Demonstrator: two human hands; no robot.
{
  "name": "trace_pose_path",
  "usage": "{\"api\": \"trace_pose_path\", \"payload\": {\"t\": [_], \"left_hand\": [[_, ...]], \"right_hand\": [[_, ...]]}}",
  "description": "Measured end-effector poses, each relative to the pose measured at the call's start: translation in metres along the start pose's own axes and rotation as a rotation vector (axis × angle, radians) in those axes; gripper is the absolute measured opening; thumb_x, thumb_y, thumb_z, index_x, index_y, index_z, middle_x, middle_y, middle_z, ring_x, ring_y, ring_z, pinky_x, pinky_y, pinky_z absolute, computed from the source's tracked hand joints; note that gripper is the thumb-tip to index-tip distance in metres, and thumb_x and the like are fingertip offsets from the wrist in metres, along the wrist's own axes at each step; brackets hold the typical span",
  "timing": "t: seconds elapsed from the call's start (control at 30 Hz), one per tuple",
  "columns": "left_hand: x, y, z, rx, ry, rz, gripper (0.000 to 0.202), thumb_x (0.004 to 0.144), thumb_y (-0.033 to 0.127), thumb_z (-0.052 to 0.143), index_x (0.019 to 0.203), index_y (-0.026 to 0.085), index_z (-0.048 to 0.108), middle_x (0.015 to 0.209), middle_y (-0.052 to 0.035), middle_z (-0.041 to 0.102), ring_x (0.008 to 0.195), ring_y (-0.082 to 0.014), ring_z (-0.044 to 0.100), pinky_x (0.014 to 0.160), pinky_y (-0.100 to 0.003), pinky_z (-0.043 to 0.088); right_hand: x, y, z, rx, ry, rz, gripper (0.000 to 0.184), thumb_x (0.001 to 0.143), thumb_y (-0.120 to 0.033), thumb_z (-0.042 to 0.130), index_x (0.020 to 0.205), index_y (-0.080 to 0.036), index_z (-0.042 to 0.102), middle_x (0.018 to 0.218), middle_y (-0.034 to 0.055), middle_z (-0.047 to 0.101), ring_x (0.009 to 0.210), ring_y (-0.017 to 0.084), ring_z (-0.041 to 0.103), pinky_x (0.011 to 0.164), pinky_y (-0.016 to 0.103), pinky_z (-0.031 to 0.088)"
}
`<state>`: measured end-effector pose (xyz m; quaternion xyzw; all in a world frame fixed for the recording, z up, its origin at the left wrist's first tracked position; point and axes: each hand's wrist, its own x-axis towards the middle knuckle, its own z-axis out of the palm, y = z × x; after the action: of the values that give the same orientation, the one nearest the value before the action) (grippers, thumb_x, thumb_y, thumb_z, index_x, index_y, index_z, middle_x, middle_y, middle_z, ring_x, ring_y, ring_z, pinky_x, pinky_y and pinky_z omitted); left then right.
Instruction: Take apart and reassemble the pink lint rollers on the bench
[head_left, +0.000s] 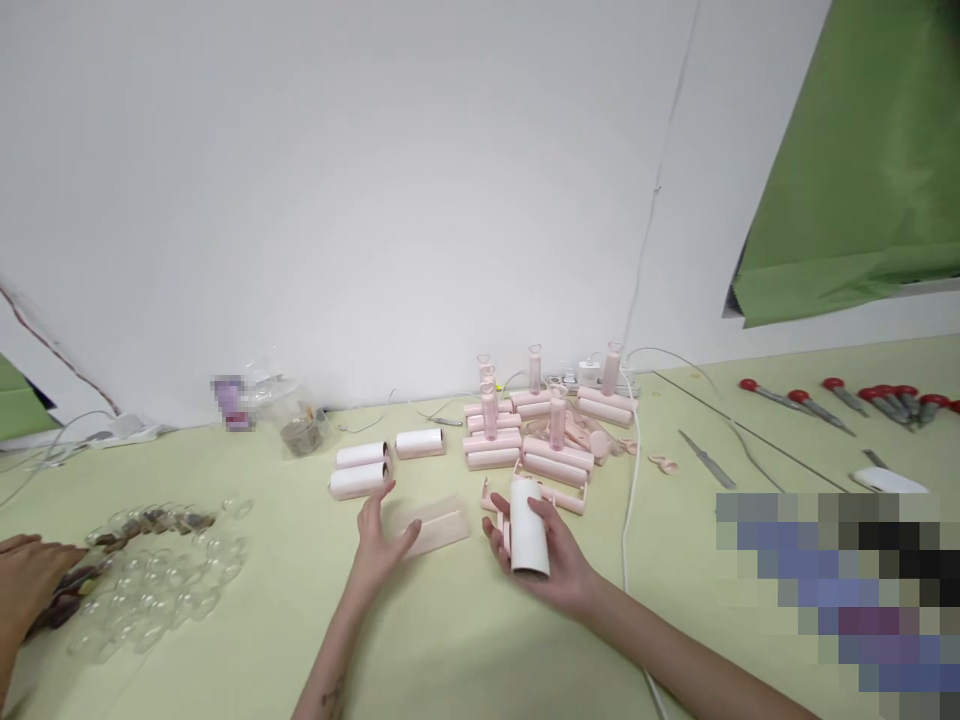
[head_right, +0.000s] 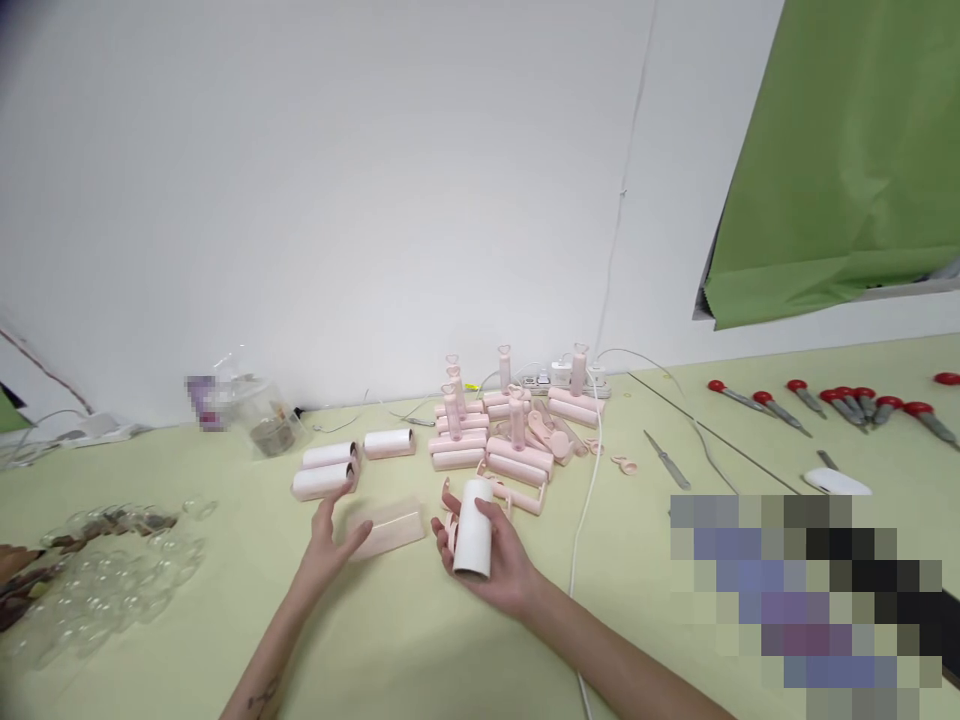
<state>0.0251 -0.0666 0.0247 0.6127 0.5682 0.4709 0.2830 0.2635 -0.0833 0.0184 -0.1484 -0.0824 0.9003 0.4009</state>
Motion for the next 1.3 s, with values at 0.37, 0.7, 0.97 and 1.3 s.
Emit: {"api": "trace_pose_path", "payload": {"t": [0.37, 0.7, 0.97, 1.3], "left_hand": [[-0.020, 0.049, 0.075, -0.453, -0.441, -0.168, 0.042, 0.062, 0.050, 0.065, 0.083, 0.013, 0.064, 0.068, -0.0058, 0.066, 0.063, -0.0176, 0.060, 0.061, -0.028, 0.048], [-0.026, 0.048, 0.060, -0.404, -0.399, -0.178, 0.045, 0.078, 0.050, 0.045, 0.103, 0.018, 0.064, 0.105, -0.0058, 0.065, 0.101, -0.0236, 0.055, 0.093, -0.036, 0.038], [-0.037, 0.047, 0.066, -0.394, -0.436, -0.143, 0.053, 0.080, 0.055, 0.038, 0.113, 0.018, 0.058, 0.107, -0.0079, 0.063, 0.089, -0.0226, 0.059, 0.081, -0.034, 0.046], [-0.033, 0.041, 0.053, -0.211, 0.103, 0.325, 0.034, 0.084, 0.028, 0.047, 0.117, 0.028, 0.052, 0.110, -0.0063, 0.055, 0.104, -0.0193, 0.050, 0.085, -0.030, 0.044]], "right_hand": [[0.001, 0.016, 0.002, -0.188, 0.075, -0.156, 0.029, 0.067, -0.033, 0.059, 0.091, -0.018, 0.054, 0.065, 0.0009, 0.059, 0.059, 0.013, 0.056, 0.055, 0.022, 0.041], [-0.002, 0.026, -0.006, -0.630, 0.006, 0.162, 0.030, 0.072, -0.044, 0.048, 0.070, -0.014, 0.051, 0.053, 0.0018, 0.056, 0.047, 0.012, 0.053, 0.048, 0.023, 0.039], [-0.002, 0.028, -0.004, -0.710, -0.026, 0.147, 0.034, 0.071, -0.045, 0.044, 0.061, -0.013, 0.053, 0.050, 0.0011, 0.054, 0.046, 0.011, 0.050, 0.049, 0.023, 0.038], [-0.007, 0.009, 0.023, -0.556, 0.205, -0.255, 0.036, 0.077, -0.051, 0.049, 0.091, -0.018, 0.052, 0.083, 0.0026, 0.060, 0.081, 0.016, 0.056, 0.073, 0.026, 0.041]]}}
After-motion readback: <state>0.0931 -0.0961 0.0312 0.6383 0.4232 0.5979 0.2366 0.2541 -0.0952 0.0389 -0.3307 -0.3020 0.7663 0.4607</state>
